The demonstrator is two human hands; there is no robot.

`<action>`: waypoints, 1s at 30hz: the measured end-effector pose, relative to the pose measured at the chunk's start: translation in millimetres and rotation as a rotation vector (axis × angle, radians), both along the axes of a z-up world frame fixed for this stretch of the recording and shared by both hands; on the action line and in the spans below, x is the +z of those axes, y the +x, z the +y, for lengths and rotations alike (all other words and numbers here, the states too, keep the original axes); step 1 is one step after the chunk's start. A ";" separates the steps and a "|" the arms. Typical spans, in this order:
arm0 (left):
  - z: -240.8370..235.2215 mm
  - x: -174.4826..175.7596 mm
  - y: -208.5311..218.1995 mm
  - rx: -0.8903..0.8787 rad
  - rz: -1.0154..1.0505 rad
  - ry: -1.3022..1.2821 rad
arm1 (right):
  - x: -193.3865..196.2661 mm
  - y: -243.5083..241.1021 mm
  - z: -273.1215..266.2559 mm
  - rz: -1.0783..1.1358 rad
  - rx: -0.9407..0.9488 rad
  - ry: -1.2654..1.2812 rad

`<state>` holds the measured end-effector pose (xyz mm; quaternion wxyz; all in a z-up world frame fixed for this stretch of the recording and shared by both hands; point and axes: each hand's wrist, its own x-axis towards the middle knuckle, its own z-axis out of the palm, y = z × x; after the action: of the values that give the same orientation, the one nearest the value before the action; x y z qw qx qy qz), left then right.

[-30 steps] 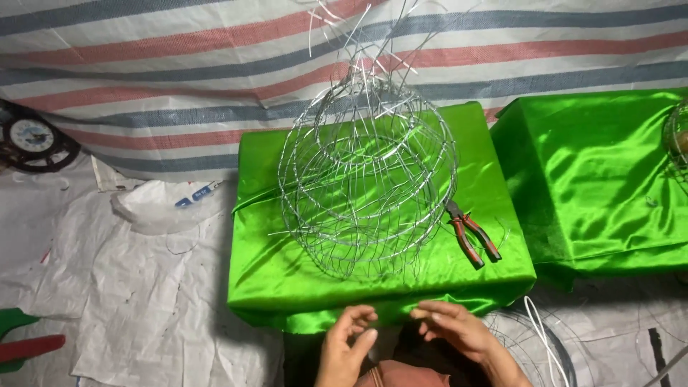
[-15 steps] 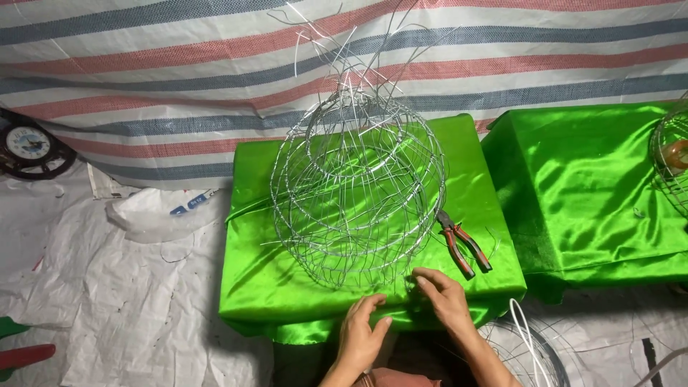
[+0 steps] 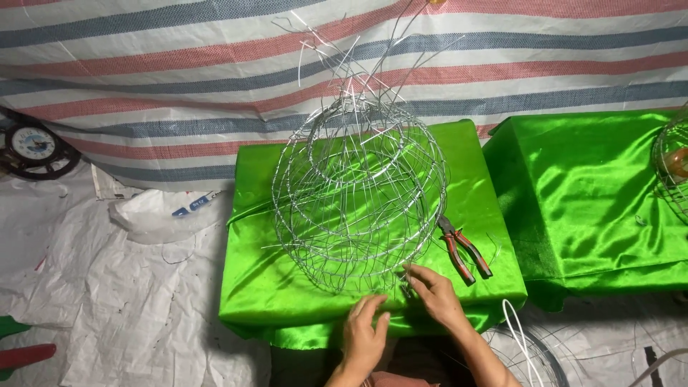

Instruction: Finishing a wire structure by trimming excess wire and bending the ends using pliers to secure the frame.

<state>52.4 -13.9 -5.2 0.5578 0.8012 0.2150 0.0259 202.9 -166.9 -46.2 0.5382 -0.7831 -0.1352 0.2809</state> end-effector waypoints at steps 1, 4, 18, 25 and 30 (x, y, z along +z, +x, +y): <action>1.9 0.1 1.2 -0.004 -0.149 0.194 | 1.3 0.1 0.2 -0.020 -0.030 -0.009; 8.4 21.1 5.0 -0.009 -0.379 0.470 | 0.9 1.4 -3.5 -0.101 -0.135 -0.008; 18.7 75.2 31.8 -0.024 -0.559 0.989 | 32.9 -11.7 17.0 -0.669 -0.273 0.153; 11.8 45.6 33.8 -0.062 -0.265 0.909 | 42.0 -8.9 35.6 -0.682 -0.230 0.114; 13.1 42.9 37.6 -0.063 -0.259 0.900 | 40.4 -3.2 35.2 -0.774 -0.209 0.096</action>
<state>90.0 -0.8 37.7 0.1776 0.9597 0.0868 0.1996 199.7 -131.7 -5.8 0.5094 -0.8144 -0.2604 -0.0975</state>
